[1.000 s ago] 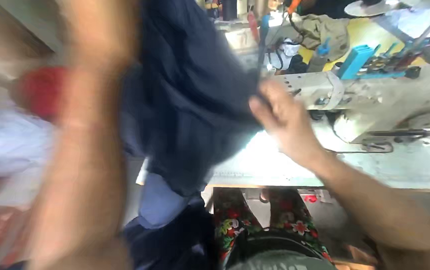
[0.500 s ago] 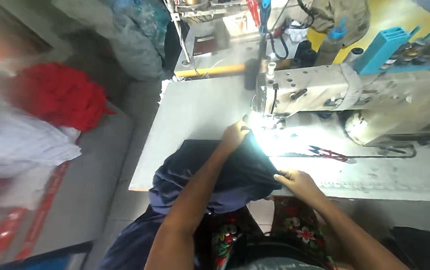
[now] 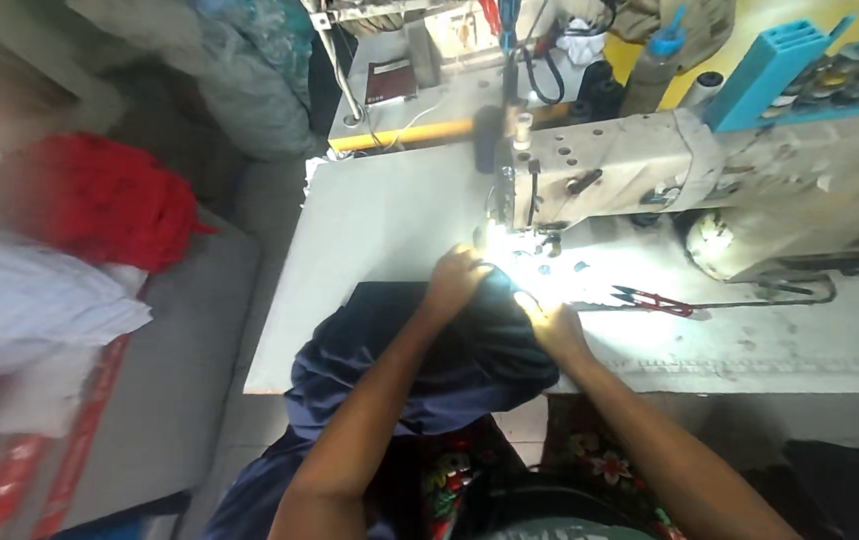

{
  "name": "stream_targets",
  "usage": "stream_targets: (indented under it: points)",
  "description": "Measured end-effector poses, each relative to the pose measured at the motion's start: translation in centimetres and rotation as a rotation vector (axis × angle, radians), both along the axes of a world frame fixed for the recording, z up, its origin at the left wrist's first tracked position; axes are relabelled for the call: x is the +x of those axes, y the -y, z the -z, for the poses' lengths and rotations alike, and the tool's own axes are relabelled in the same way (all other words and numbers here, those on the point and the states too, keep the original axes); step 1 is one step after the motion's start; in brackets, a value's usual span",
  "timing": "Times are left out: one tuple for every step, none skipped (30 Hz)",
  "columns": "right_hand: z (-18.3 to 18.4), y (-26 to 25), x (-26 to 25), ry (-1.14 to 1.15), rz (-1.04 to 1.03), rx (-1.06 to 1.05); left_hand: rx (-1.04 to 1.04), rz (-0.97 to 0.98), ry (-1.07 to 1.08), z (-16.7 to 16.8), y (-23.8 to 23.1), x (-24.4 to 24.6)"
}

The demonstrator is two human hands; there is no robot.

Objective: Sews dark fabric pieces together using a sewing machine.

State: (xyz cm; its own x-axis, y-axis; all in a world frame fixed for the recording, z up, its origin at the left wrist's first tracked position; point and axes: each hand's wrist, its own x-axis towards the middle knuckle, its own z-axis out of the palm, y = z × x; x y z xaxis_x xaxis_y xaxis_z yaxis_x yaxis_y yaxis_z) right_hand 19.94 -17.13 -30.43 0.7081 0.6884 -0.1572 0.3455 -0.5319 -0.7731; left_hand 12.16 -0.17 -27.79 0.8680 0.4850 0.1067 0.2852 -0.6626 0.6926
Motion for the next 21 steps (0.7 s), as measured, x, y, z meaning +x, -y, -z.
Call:
stream_targets:
  points:
    - [0.4,0.2,0.1,-0.028,0.014,0.043,-0.022,-0.008,0.027,-0.1,0.3,-0.6]
    - [0.7,0.3,0.2,-0.09,0.019,0.102,-0.104,-0.025,0.031,-0.4,0.5,-1.1]
    - [0.9,0.4,0.1,-0.201,0.021,0.179,-0.245,-0.053,0.029,-0.7,0.7,-1.4]
    - [0.8,0.7,0.0,-0.37,0.018,0.267,-0.422,-0.09,0.031,-0.9,0.7,-1.6]
    - [0.5,1.0,-0.1,-0.544,0.022,0.352,-0.565,-0.126,0.031,-1.2,0.6,-1.7]
    - [0.2,1.3,-0.3,-0.672,0.04,0.407,-0.63,-0.15,0.018,-1.6,0.5,-1.6]
    - [0.1,1.6,-0.5,-0.724,0.067,0.428,-0.584,-0.153,-0.011,-1.9,0.3,-1.5]
    - [0.3,1.7,-0.6,-0.681,0.088,0.407,-0.438,-0.127,-0.064,-2.2,0.1,-1.1]
    - [0.6,1.7,-0.7,-0.559,0.085,0.34,-0.266,-0.082,-0.14,-2.4,0.0,-0.7]
    - [0.8,1.7,-0.7,-0.386,0.069,0.236,-0.134,-0.049,-0.226,-2.4,0.1,0.0]
    - [0.6,1.7,-0.7,-0.222,0.047,0.12,-0.067,-0.042,-0.317,-2.1,0.1,0.9]
    - [0.3,1.6,-0.7,-0.091,0.026,0.007,-0.033,-0.048,-0.402,-1.8,0.3,1.7]
    - [-0.2,1.5,-0.8,-0.017,0.004,-0.106,-0.01,-0.047,-0.448,-1.2,0.4,2.3]
    - [-0.7,1.4,-0.8,0.035,-0.023,-0.191,-0.001,-0.037,-0.453,-0.4,0.5,2.7]
    - [-0.7,1.5,-1.0,0.115,-0.055,-0.231,0.002,-0.031,-0.453,0.3,0.5,2.9]
    - [-0.2,1.7,-1.1,0.206,-0.086,-0.233,0.005,-0.026,-0.46,0.8,0.4,3.0]
    - [0.3,1.8,-1.1,0.266,-0.112,-0.227,0.008,-0.025,-0.463,1.2,0.3,3.1]
    - [0.5,1.9,-1.2,0.29,-0.14,-0.241,0.006,-0.024,-0.464,1.4,0.1,3.2]
    - [0.7,1.9,-1.2,0.32,-0.155,-0.243,0.004,-0.026,-0.473,1.7,-0.1,3.4]
    - [0.8,1.7,-1.2,0.353,-0.162,-0.24,0.007,-0.033,-0.484,2.0,-0.3,3.7]
    - [0.7,1.5,-1.1,0.362,-0.164,-0.253,0.013,-0.044,-0.494,2.3,-0.5,4.1]
